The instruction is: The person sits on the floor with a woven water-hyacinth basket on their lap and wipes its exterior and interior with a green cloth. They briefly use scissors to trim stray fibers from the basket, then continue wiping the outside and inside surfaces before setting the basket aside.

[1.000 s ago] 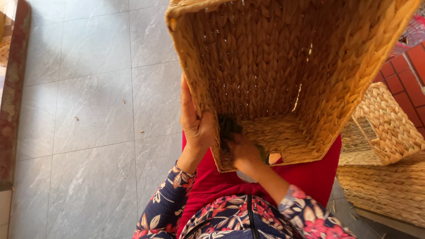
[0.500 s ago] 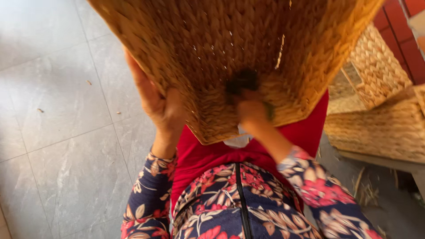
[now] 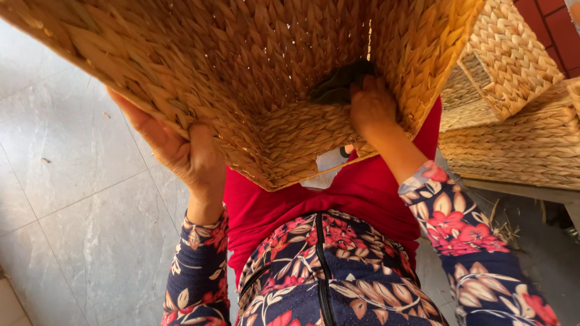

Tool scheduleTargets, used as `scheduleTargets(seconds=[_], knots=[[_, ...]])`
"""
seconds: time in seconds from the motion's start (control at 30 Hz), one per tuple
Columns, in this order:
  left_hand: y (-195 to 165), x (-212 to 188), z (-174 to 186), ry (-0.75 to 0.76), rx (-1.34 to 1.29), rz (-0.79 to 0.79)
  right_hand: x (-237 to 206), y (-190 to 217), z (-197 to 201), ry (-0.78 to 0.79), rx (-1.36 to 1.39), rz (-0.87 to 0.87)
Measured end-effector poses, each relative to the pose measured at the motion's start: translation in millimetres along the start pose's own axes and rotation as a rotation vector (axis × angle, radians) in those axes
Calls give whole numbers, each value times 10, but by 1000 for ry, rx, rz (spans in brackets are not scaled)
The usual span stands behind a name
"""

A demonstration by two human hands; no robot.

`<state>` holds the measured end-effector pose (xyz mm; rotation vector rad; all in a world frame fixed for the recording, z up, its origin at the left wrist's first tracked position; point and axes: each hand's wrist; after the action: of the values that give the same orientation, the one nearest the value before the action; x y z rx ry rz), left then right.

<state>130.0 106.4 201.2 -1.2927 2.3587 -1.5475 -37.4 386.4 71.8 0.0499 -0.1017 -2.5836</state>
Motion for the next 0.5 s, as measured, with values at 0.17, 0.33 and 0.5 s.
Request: scheduleTargets(seconds=[0.17,0.33,0.5], knots=[[92,-62,123,140,190,-41,-175,1006,16,437,134,63],[126,-48,247,131,266,-70,-567,1693,-23,-161,387,498],[-93,284,283,177,659,-278,-693,1411,109,-155,484,407]])
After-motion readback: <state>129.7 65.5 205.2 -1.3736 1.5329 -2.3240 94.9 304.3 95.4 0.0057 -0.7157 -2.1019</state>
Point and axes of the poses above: each hand's wrist, its own x-axis towards the middle knuckle, its own z-axis out of the back of the hand, y = z × x, and after that the axes turned 7 degrees about z, right-handed
